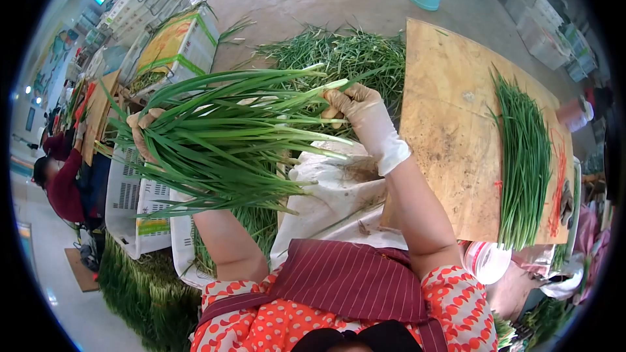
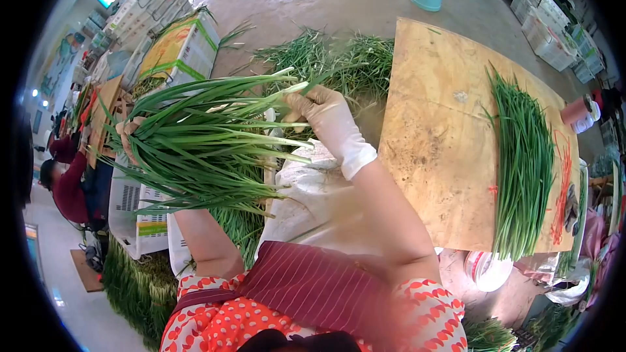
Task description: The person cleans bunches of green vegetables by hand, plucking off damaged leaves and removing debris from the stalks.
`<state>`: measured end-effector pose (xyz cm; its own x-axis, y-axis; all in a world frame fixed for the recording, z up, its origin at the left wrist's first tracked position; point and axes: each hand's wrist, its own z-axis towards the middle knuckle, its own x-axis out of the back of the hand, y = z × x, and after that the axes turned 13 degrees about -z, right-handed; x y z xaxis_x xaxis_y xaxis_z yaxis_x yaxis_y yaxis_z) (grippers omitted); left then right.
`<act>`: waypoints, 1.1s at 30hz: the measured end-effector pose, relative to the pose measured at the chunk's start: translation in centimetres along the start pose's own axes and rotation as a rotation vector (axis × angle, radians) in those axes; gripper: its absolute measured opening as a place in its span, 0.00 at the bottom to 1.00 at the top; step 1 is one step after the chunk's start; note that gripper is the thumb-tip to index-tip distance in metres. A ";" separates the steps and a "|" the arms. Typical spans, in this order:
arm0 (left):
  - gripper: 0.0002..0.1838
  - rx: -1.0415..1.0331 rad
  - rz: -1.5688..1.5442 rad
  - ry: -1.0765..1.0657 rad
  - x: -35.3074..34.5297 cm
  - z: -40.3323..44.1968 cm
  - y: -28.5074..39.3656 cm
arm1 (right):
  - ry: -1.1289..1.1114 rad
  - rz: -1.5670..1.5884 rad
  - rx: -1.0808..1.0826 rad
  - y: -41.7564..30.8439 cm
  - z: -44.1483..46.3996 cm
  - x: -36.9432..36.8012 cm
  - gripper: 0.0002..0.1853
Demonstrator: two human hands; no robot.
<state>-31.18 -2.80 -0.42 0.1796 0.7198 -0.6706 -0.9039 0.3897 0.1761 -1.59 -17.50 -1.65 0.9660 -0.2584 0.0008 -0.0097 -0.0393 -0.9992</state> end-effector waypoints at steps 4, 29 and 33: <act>0.09 -0.054 -0.114 0.148 -0.4 -0.3 0.5 | -0.067 -0.028 0.075 -1.1 -0.8 -0.7 0.12; 0.07 -0.284 0.631 0.153 0.0 -0.7 0.7 | 0.200 -0.068 0.073 1.3 -0.7 -0.4 0.04; 0.03 -0.185 0.089 0.019 -1.3 0.0 -0.9 | 0.405 -0.206 0.039 0.6 -1.1 1.6 0.04</act>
<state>-30.58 -4.05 0.27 0.0898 0.7351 -0.6719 -0.9722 0.2113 0.1012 -0.36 -18.98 -2.22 0.7682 -0.6057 0.2075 0.1889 -0.0953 -0.9774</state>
